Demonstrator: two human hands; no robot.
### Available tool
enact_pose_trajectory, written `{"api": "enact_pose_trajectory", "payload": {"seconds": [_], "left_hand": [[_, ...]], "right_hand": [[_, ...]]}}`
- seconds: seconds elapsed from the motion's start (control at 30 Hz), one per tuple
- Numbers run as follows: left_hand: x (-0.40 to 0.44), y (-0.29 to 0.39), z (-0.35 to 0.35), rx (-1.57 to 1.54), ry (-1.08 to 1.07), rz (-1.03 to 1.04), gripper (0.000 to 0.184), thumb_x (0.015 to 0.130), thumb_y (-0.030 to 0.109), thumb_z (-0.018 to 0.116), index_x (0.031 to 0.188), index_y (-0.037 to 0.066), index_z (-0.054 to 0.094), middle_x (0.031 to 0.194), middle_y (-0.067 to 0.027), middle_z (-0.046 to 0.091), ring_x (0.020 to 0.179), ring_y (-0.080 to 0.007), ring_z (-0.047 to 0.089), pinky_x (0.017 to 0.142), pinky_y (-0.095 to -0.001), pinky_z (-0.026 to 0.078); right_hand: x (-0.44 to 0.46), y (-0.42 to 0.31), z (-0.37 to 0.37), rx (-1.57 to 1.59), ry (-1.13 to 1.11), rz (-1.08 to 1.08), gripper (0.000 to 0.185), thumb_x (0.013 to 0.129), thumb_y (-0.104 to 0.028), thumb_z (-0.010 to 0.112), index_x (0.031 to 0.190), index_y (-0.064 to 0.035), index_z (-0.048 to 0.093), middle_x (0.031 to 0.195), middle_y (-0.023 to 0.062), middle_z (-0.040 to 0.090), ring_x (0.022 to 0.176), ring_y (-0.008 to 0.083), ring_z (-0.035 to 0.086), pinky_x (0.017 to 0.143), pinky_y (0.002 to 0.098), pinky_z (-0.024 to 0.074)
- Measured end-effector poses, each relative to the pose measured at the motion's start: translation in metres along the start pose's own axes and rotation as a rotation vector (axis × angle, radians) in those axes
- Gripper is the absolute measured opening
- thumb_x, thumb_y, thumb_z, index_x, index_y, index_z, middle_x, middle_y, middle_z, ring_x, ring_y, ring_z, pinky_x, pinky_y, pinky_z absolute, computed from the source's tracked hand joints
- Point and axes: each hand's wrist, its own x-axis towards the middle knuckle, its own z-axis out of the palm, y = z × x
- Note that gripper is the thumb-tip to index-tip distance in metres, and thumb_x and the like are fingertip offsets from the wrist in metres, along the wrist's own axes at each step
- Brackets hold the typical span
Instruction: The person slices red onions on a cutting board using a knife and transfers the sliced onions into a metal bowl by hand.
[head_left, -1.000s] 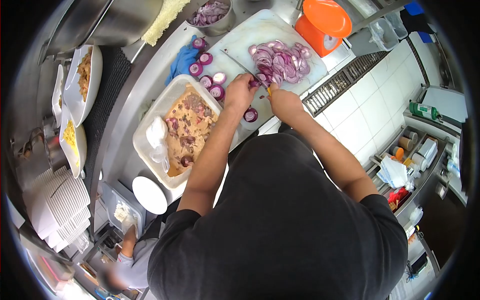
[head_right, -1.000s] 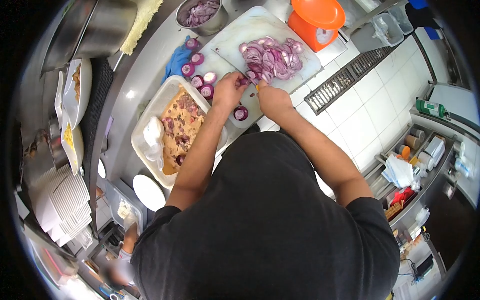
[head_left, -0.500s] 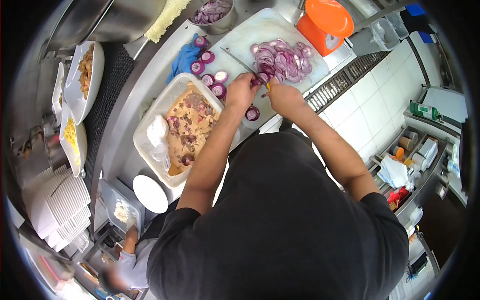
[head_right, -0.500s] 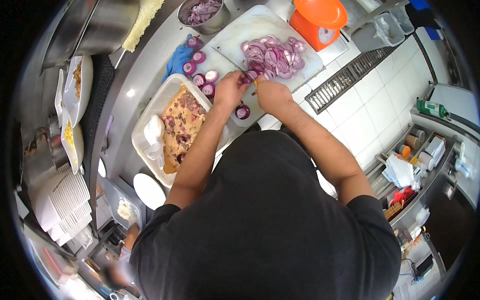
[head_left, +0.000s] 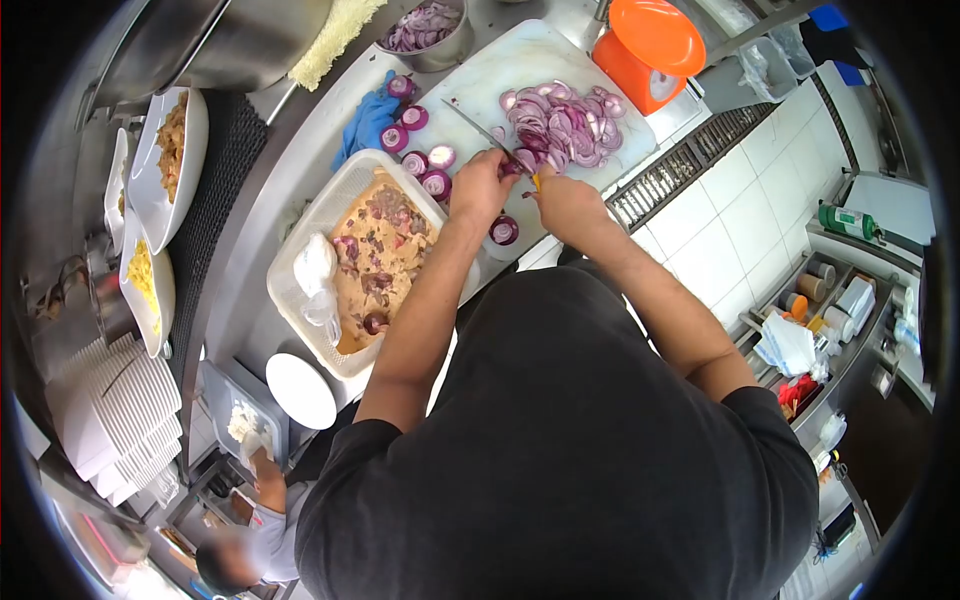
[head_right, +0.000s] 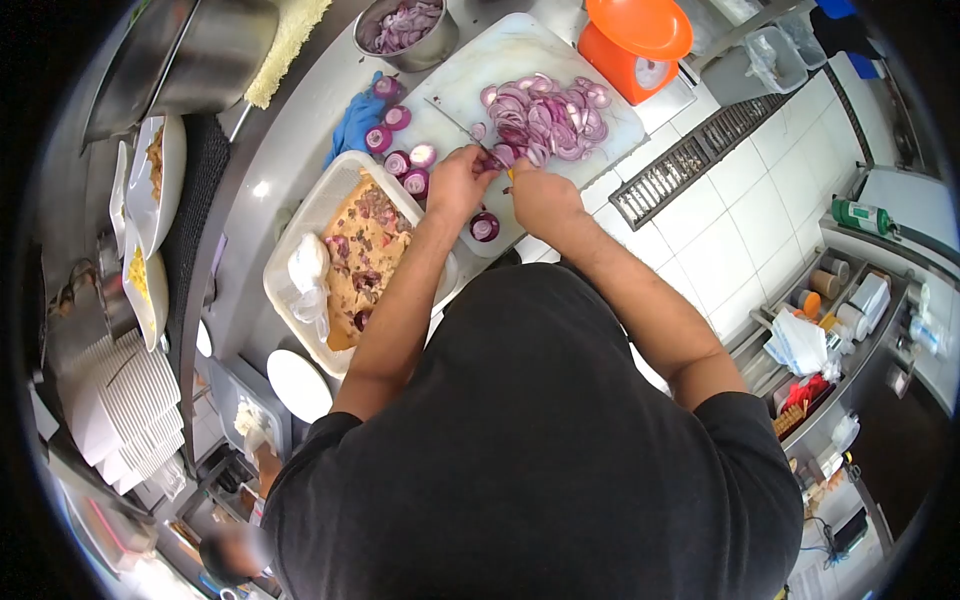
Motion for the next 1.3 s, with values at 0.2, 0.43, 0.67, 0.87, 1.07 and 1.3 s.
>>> {"api": "enact_pose_trajectory", "payload": {"seconds": [0.2, 0.43, 0.67, 0.87, 1.07, 1.3], "left_hand": [[-0.01, 0.013, -0.007, 0.215, 0.051, 0.182, 0.033, 0.088, 0.015, 0.081, 0.118, 0.008, 0.069, 0.107, -0.0099, 0.073, 0.097, -0.0353, 0.073, 0.088, -0.046, 0.059], [0.009, 0.012, -0.015, 0.329, -0.076, 0.116, 0.043, 0.089, 0.02, 0.082, 0.127, 0.008, 0.064, 0.102, -0.0135, 0.075, 0.099, -0.0396, 0.073, 0.087, -0.0492, 0.059], [0.012, 0.028, -0.006, 0.075, -0.134, -0.189, 0.066, 0.085, 0.025, 0.087, 0.134, 0.002, 0.049, 0.103, -0.0196, 0.077, 0.097, -0.0371, 0.076, 0.087, -0.0465, 0.06], [0.005, 0.011, -0.004, -0.123, -0.131, -0.102, 0.051, 0.085, 0.015, 0.084, 0.127, 0.003, 0.057, 0.096, -0.0152, 0.077, 0.089, -0.0304, 0.078, 0.083, -0.039, 0.061], [0.006, 0.009, 0.002, -0.115, -0.064, -0.041, 0.028, 0.086, 0.011, 0.083, 0.107, 0.002, 0.067, 0.098, -0.0138, 0.078, 0.091, -0.0302, 0.077, 0.082, -0.0402, 0.061], [-0.002, 0.011, 0.007, -0.052, 0.016, -0.019, 0.027, 0.085, 0.011, 0.084, 0.104, 0.003, 0.067, 0.1, -0.0156, 0.076, 0.094, -0.036, 0.075, 0.082, -0.0458, 0.059]], "right_hand": [[0.011, 0.016, 0.016, 0.109, -0.014, 0.041, 0.037, 0.104, -0.03, 0.064, 0.122, 0.0018, 0.056, 0.1, 0.0242, 0.077, 0.093, 0.0443, 0.076, 0.083, 0.0538, 0.0589], [0.004, 0.03, 0.007, 0.084, -0.014, 0.077, 0.039, 0.104, -0.031, 0.064, 0.124, 0.0019, 0.055, 0.099, 0.0245, 0.076, 0.094, 0.0444, 0.075, 0.084, 0.0548, 0.0582], [0.011, 0.024, 0.022, 0.08, 0.082, 0.02, 0.036, 0.103, -0.028, 0.065, 0.12, 0.002, 0.056, 0.092, 0.0235, 0.076, 0.089, 0.0436, 0.076, 0.078, 0.0543, 0.0592], [0.006, 0.014, -0.005, -0.021, 0.016, 0.0, 0.034, 0.103, -0.025, 0.064, 0.122, 0.0018, 0.057, 0.097, 0.023, 0.077, 0.09, 0.041, 0.077, 0.079, 0.0522, 0.0597], [-0.014, 0.003, -0.022, -0.044, -0.032, 0.043, 0.03, 0.104, -0.023, 0.061, 0.121, 0.0019, 0.057, 0.099, 0.0231, 0.077, 0.091, 0.0392, 0.077, 0.079, 0.0502, 0.0604], [-0.026, 0.002, -0.022, -0.056, -0.076, 0.064, 0.03, 0.105, -0.023, 0.06, 0.122, 0.0016, 0.054, 0.097, 0.0219, 0.077, 0.089, 0.0391, 0.078, 0.077, 0.0504, 0.0603]]}}
